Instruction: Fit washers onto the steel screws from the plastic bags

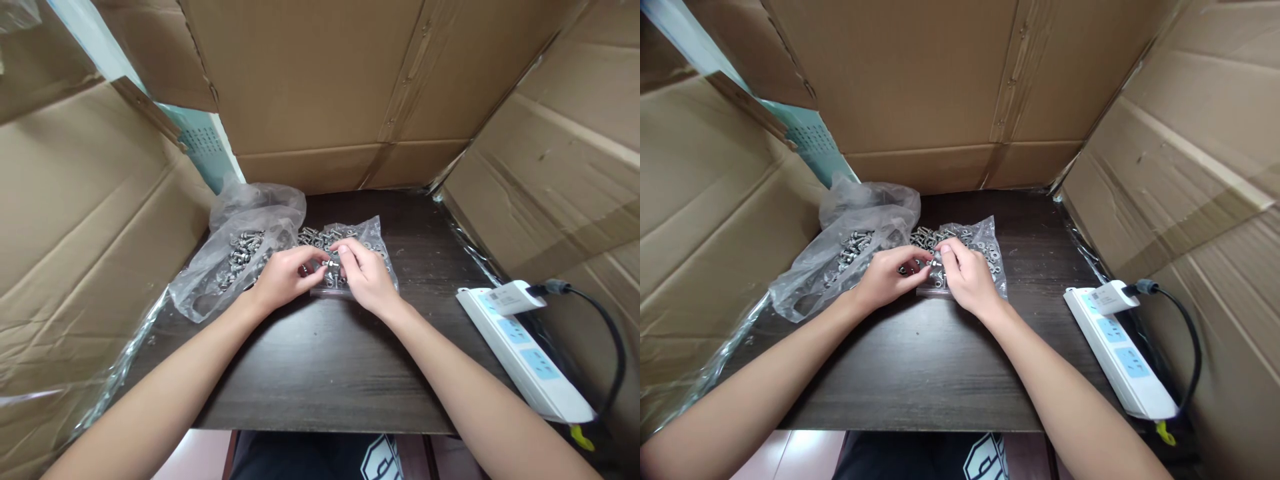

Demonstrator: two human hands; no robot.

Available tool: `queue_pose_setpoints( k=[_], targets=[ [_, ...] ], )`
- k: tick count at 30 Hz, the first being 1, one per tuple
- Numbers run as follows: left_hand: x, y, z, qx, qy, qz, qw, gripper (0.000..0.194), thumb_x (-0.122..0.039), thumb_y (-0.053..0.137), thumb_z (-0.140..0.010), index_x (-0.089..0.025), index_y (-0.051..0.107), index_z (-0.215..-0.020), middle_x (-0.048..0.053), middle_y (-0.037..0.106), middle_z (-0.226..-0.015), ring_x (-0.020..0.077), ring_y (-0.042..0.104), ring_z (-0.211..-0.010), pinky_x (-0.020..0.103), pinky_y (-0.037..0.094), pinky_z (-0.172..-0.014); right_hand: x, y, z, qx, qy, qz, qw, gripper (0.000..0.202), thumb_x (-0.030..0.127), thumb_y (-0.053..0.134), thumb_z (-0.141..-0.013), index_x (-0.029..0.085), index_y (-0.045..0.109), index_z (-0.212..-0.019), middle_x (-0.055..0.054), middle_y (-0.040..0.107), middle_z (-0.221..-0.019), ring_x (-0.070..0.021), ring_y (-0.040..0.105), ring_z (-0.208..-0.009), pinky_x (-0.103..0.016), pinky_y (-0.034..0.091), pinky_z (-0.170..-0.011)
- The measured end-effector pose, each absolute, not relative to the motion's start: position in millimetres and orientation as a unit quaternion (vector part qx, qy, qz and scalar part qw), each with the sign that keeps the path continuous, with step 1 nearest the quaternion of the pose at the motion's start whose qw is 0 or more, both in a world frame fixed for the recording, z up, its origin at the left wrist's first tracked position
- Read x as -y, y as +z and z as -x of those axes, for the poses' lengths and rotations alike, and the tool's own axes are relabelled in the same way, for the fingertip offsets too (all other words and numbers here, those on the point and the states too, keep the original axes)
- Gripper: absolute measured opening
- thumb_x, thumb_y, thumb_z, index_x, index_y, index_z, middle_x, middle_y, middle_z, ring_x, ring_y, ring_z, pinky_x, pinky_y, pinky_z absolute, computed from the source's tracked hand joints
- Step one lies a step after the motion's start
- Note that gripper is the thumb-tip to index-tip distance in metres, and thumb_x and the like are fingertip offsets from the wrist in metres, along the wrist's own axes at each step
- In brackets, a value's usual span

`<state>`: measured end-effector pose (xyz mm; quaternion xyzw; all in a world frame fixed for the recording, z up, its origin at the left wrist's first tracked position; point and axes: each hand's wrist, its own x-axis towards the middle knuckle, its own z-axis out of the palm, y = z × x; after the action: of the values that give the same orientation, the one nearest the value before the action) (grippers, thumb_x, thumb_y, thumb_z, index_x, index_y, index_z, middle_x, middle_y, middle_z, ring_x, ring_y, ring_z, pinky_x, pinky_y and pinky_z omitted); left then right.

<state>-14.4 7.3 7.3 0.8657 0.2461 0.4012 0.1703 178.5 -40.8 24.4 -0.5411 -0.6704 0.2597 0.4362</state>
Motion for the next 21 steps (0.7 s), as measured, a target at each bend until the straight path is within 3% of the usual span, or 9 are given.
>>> queue_pose_setpoints(
  k=[2, 4, 9, 13, 17, 21],
  targets=[
    [-8.1, 6.5, 14.9, -0.25, 0.405, -0.862, 0.174, 0.008, -0.017, 0.068, -0.093, -0.016, 0.07, -0.101, 0.002, 0.077, -0.092, 0.0085, 0.067, -0.065, 0.017, 0.055, -0.065, 40.8, 24.9, -179.4, 0.677, 0.258, 0.533, 0.437, 0.025, 0.033, 0.052, -0.097, 0.022, 0.063, -0.116, -0.004, 0.069, -0.093, -0.0156, 0.062, -0.068, -0.03, 0.048, -0.064],
    [-8.7, 5.6, 15.4, -0.247, 0.408, -0.862, 0.171, 0.008, -0.018, 0.068, -0.093, -0.016, 0.07, -0.101, 0.002, 0.077, -0.093, 0.0086, 0.068, -0.065, 0.018, 0.056, -0.065, 41.1, 24.7, -179.3, 0.686, 0.288, 0.503, 0.44, 0.041, 0.032, 0.063, -0.09, 0.023, 0.057, -0.129, -0.007, 0.069, -0.109, -0.0157, 0.064, -0.073, -0.028, 0.05, -0.061],
    [-8.7, 5.2, 15.3, -0.241, 0.408, -0.864, 0.168, 0.008, -0.018, 0.069, -0.093, -0.016, 0.07, -0.101, 0.002, 0.077, -0.091, 0.0087, 0.068, -0.065, 0.018, 0.056, -0.065, 42.3, 24.1, -178.0, 0.687, 0.26, 0.535, 0.418, 0.023, 0.033, 0.049, -0.1, 0.022, 0.064, -0.113, -0.002, 0.068, -0.08, -0.0145, 0.06, -0.061, -0.029, 0.047, -0.061],
    [-8.0, 6.1, 14.6, -0.239, 0.408, -0.864, 0.174, 0.006, -0.017, 0.068, -0.094, -0.016, 0.07, -0.099, 0.002, 0.076, -0.09, 0.009, 0.068, -0.067, 0.018, 0.056, -0.065, 42.5, 25.1, -177.6, 0.69, 0.266, 0.509, 0.44, 0.038, 0.03, 0.061, -0.091, 0.022, 0.058, -0.128, -0.005, 0.071, -0.102, -0.0155, 0.064, -0.069, -0.028, 0.049, -0.059],
    [-7.8, 6.4, 14.6, -0.233, 0.403, -0.867, 0.177, 0.008, -0.016, 0.068, -0.093, -0.016, 0.069, -0.101, 0.001, 0.075, -0.09, 0.0085, 0.067, -0.066, 0.017, 0.055, -0.065, 42.4, 26.5, -177.7, 0.677, 0.249, 0.549, 0.422, 0.022, 0.034, 0.049, -0.099, 0.022, 0.065, -0.109, 0.0, 0.066, -0.071, -0.0146, 0.058, -0.056, -0.029, 0.045, -0.058],
    [-8.6, 5.9, 14.9, -0.235, 0.406, -0.867, 0.171, 0.008, -0.016, 0.069, -0.092, -0.016, 0.069, -0.1, 0.001, 0.076, -0.089, 0.0089, 0.067, -0.066, 0.018, 0.055, -0.064, 41.8, 26.2, -177.5, 0.675, 0.272, 0.539, 0.424, 0.023, 0.034, 0.056, -0.096, 0.023, 0.062, -0.115, -0.002, 0.073, -0.086, -0.0159, 0.064, -0.063, -0.031, 0.048, -0.063]
  ],
)
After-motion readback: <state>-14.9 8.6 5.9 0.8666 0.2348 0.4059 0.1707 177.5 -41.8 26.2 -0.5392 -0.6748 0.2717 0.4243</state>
